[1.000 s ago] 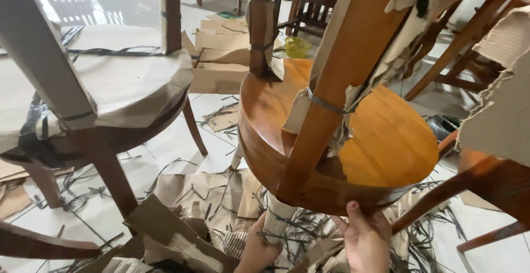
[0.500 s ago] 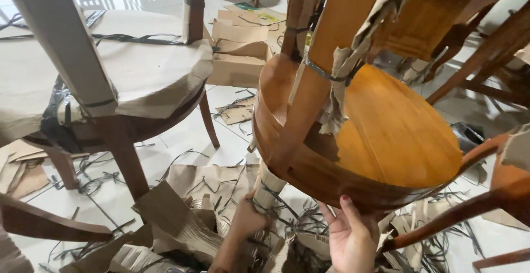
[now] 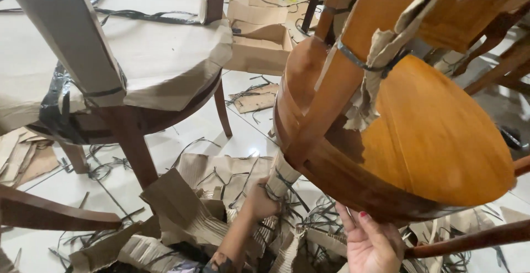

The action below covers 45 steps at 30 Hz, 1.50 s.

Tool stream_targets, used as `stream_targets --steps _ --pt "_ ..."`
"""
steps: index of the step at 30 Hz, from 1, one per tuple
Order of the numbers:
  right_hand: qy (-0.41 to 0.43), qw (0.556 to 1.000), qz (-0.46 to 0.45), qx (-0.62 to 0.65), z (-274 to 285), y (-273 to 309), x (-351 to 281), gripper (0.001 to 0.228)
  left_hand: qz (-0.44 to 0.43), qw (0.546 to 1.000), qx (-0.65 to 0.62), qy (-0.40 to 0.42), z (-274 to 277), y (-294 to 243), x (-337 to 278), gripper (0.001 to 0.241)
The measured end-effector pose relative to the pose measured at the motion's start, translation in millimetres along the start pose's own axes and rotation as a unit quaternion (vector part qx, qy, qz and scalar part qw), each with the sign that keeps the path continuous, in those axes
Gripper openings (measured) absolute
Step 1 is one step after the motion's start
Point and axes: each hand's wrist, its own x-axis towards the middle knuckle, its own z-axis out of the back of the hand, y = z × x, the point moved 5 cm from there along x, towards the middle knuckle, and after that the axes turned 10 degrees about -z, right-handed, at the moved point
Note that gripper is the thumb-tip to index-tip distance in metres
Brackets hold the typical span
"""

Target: Wrapping wooden chair legs with corrugated cardboard and securing them with plastic ties for protection during transport.

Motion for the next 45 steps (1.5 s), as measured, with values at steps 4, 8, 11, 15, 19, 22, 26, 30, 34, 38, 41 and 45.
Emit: stream_targets --steps 4,8,11,15,19,22,26,30,34,38,41,45 --pt "-0.079 0.995 -0.027 -0.047 -29 7 -6 0.048 -0.035 0.997 -0.071 -0.014 -12 10 11 0.031" --pt "-0.067 0.995 -0.022 -0.069 -7 1 6 0.047 0.019 1.000 -0.014 0.013 -16 -4 19 0.037" --pt "-0.049 0.997 -0.036 -0.044 -24 3 8 0.055 0.107 0.994 -0.019 0.012 -14 -16 24 0.039" --pt "-0.041 0.996 -0.070 -0.037 -22 -1 13 0.069 0.114 0.993 -0.022 -0.017 -15 -5 23 0.047" --pt "0.004 0.997 -0.066 -0.049 0 -3 12 0.066 0.087 0.995 0.007 -0.043 -17 -9 18 0.045" --pt "0.144 0.989 -0.042 0.004 10 -1 13 0.061 0.130 0.989 -0.054 -0.053 -23 -19 14 0.055" --pt "0.194 0.980 -0.045 -0.016 16 13 11 0.021 0.142 0.984 -0.061 -0.087 -27 -36 8 0.070" --pt "0.131 0.987 -0.087 -0.017 25 55 21 0.021 0.070 0.982 0.061 -0.165 -37 -67 7 0.037" --pt "0.097 0.991 -0.092 -0.007 73 96 49 0.012 0.023 0.977 0.027 -0.210 -65 -124 -14 0.075" --pt "0.124 0.975 -0.174 0.068 106 116 87 0.025 0.057 0.992 0.043 -0.103 -91 -113 -62 0.083" --pt "0.053 0.960 -0.261 0.085 89 125 92 0.067 0.035 0.968 -0.204 -0.142 -133 -144 -62 0.080" --pt "0.063 0.962 -0.250 0.092 113 112 105 0.067 0.003 0.910 -0.241 -0.338 -161 -199 -44 0.079"
